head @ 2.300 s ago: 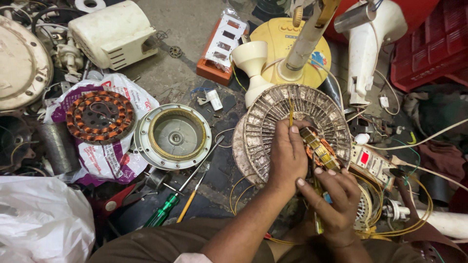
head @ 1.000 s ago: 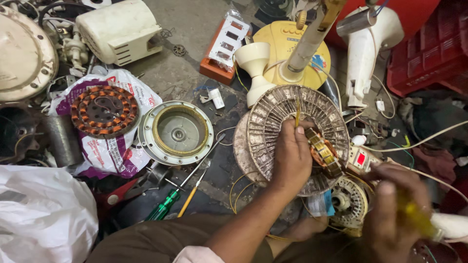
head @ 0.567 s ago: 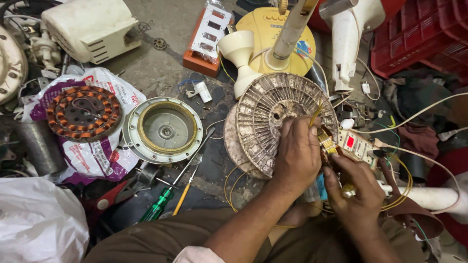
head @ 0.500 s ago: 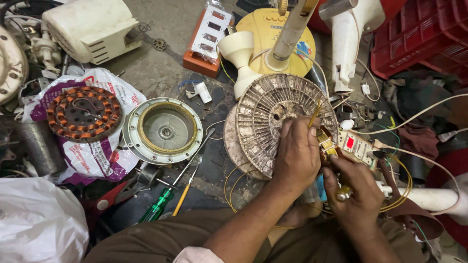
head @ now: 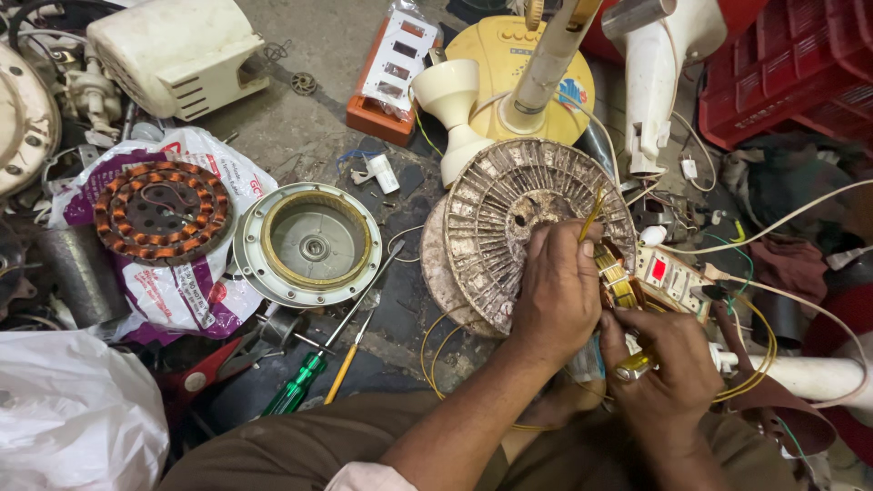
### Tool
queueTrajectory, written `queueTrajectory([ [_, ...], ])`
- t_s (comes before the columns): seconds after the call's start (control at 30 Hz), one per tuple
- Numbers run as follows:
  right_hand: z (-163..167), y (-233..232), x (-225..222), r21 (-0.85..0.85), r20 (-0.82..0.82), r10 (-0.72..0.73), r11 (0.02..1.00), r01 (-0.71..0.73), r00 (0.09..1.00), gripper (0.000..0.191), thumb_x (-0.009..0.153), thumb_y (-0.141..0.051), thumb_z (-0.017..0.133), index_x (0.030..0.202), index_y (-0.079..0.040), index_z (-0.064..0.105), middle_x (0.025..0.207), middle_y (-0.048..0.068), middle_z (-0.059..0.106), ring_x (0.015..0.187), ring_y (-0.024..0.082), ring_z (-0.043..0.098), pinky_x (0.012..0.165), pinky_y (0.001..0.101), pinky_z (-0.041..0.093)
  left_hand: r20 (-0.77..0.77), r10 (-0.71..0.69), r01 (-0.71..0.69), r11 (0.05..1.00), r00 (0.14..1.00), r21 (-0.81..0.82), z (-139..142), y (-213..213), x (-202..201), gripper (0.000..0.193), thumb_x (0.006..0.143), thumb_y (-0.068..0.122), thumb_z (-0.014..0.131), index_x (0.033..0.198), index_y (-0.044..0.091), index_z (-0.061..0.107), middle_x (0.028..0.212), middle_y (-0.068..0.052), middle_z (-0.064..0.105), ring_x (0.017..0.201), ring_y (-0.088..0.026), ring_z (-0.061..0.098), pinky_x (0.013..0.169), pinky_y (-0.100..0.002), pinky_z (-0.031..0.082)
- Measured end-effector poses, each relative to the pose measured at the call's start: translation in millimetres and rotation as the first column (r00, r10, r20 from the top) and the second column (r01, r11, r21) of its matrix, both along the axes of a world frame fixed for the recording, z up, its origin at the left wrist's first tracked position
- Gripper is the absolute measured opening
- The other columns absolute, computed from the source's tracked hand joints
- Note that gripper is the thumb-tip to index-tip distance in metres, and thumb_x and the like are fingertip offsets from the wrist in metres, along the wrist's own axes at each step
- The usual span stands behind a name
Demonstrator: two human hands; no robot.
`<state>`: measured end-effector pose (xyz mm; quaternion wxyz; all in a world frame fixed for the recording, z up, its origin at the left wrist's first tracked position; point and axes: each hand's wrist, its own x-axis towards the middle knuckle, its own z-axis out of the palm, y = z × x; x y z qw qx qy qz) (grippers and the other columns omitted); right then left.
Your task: The person sits on the floor of a cluttered repair workshop rewinding and reassembling a ceiling fan motor. They wind copper wire around the rotor, strip and route the wire leads, use a screwdriver on the motor, and press and fit the copper rotor into the fan stator housing.
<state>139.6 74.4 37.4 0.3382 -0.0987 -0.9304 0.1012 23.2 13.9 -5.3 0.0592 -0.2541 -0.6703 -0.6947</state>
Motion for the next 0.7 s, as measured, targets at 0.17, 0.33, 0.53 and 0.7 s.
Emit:
queueTrajectory([
  [0.17,-2.4,-4.7,-1.5,-0.037,0.017,-0.042,0.998,0.042,0.999,0.019,0.089,-0.004,0.082,0.104,-0.005,0.07,0.097,0.01,0.067,0.087,0.025,0.067,0.075,0.0335,0.053,-0.023,0.007,-0.007,1.0,1.0,0.021,1.3,-2.6,-0.7,0.015,0.11,0.008,0.046,0.121,0.001,0.053,0.116,-0.014,0.067,0.112,-0.032,0.061,0.1,-0.044,0.049],
  [0.33,-7.2,-0.6,-1.3,-0.09,0.061,-0.078,0.992,0.083,0.995,0.015,0.09,-0.005,0.08,0.1,-0.006,0.068,0.096,0.009,0.066,0.081,0.023,0.067,0.071,0.0334,0.053,0.032,-0.004,0.002,0.998,0.999,0.061,3.1,-6.0,-4.6,0.017,0.108,0.007,0.046,0.121,0.002,0.056,0.114,-0.016,0.066,0.111,-0.035,0.062,0.099,-0.045,0.05],
  [0.53,-6.5,3.5,0.7,-0.186,0.05,-0.014,0.982,0.023,0.999,0.014,0.092,-0.005,0.077,0.1,-0.004,0.066,0.098,0.009,0.065,0.084,0.021,0.066,0.074,0.0317,0.052,0.054,-0.028,0.023,0.996,0.998,0.086,1.1,-8.3,-8.6,0.017,0.109,0.007,0.045,0.12,0.002,0.056,0.114,-0.016,0.066,0.111,-0.035,0.062,0.099,-0.045,0.049],
  [0.7,-6.7,8.3,9.4,-0.22,0.002,-0.011,0.975,0.011,1.0,0.01,0.096,-0.003,0.074,0.101,-0.003,0.065,0.1,0.009,0.064,0.086,0.019,0.065,0.078,0.0281,0.051,0.054,-0.054,0.049,0.994,0.997,0.096,-2.3,-8.9,-12.5,0.018,0.11,0.008,0.043,0.12,0.002,0.056,0.115,-0.016,0.065,0.11,-0.034,0.062,0.099,-0.045,0.049],
])
